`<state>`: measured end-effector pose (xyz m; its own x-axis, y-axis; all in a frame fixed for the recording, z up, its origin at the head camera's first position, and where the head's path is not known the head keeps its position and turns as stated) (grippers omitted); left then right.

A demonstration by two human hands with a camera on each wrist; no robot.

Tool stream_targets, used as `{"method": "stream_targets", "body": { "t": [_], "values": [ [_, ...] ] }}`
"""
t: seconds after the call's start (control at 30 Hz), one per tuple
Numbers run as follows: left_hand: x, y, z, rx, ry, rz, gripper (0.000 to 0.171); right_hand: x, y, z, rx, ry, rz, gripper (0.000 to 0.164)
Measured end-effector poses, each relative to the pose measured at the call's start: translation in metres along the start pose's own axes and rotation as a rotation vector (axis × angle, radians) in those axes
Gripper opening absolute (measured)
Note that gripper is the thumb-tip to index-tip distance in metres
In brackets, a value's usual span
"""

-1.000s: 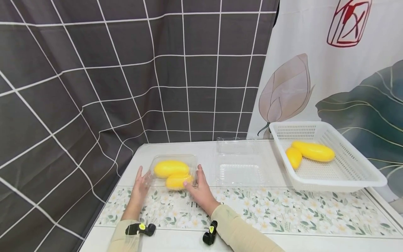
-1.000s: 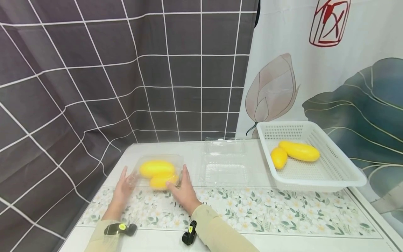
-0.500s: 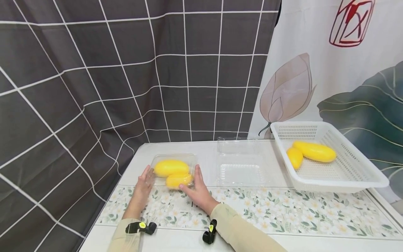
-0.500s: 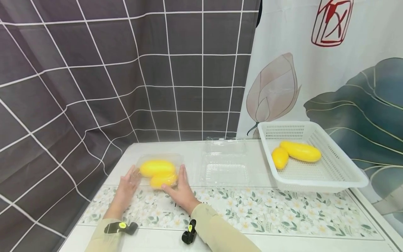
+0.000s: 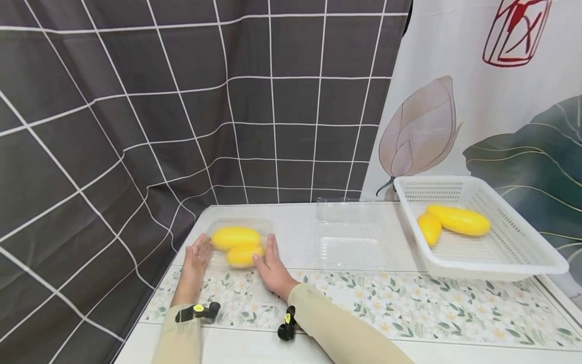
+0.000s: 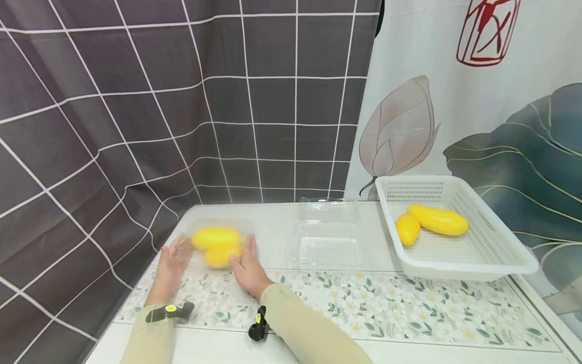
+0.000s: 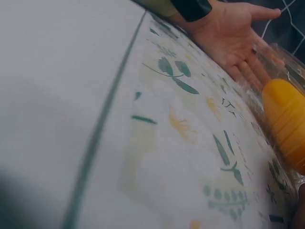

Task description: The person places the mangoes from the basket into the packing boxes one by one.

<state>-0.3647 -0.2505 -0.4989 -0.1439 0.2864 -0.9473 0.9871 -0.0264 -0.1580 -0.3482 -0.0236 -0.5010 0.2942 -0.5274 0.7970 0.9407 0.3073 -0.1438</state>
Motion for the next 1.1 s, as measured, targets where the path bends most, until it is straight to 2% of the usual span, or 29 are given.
{"method": "stream_targets", "body": {
  "t": [0.17, 0.27, 0.43, 0.5, 0.6, 0.7, 0.8, 0.9, 0.93, 1.0, 1.1],
  "values": [
    [-0.006, -0.006, 0.012, -0.026, -0.004, -0.001, 0.076, 0.006, -0.013, -0.008, 0.014, 0.026, 0.003, 0.08],
    [-0.007, -0.008, 0.018, -0.054, -0.038, 0.019, 0.075, 0.008, -0.017, -0.011, 0.023, 0.038, 0.0, 0.082],
    [-0.007, -0.01, 0.021, -0.078, -0.051, 0.017, 0.076, 0.009, -0.02, -0.01, 0.033, 0.073, -0.002, 0.083],
    [-0.008, -0.01, 0.021, -0.095, -0.02, 0.001, 0.079, 0.009, -0.02, -0.007, 0.029, 0.074, 0.004, 0.085],
    [-0.009, -0.009, 0.023, -0.154, 0.038, -0.008, 0.081, 0.007, -0.018, -0.001, -0.001, 0.072, 0.016, 0.09],
    [-0.012, -0.004, 0.029, -0.304, 0.114, -0.041, 0.075, 0.008, -0.014, 0.009, -0.035, 0.076, 0.026, 0.09],
    [-0.026, 0.003, 0.031, -0.507, 0.119, -0.187, 0.058, 0.015, -0.011, 0.027, -0.072, 0.076, 0.039, 0.084],
    [-0.045, 0.009, 0.018, -0.638, 0.02, -0.369, 0.045, 0.022, -0.01, 0.053, -0.101, 0.071, 0.032, 0.078],
    [-0.051, 0.011, 0.011, -0.659, -0.036, -0.432, 0.043, 0.024, -0.01, 0.063, -0.111, 0.07, 0.03, 0.076],
    [-0.063, 0.013, -0.009, -0.643, -0.12, -0.538, 0.042, 0.026, -0.01, 0.084, -0.131, 0.078, 0.031, 0.073],
    [-0.076, 0.014, -0.045, -0.554, -0.225, -0.692, 0.044, 0.023, -0.007, 0.116, -0.172, 0.109, 0.053, 0.067]
  ]
}}
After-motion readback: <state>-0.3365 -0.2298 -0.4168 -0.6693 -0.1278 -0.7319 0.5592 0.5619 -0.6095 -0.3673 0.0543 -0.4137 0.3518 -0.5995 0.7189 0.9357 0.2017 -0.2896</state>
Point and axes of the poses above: each hand's wrist, its own y-axis away from the middle knuckle, its own z-axis out of the back of the hand, x = y × z, the point moved 8 cm from there along -y, towards the middle knuckle, and after that the axes turned 9 degrees about y, right-handed, at the moved point
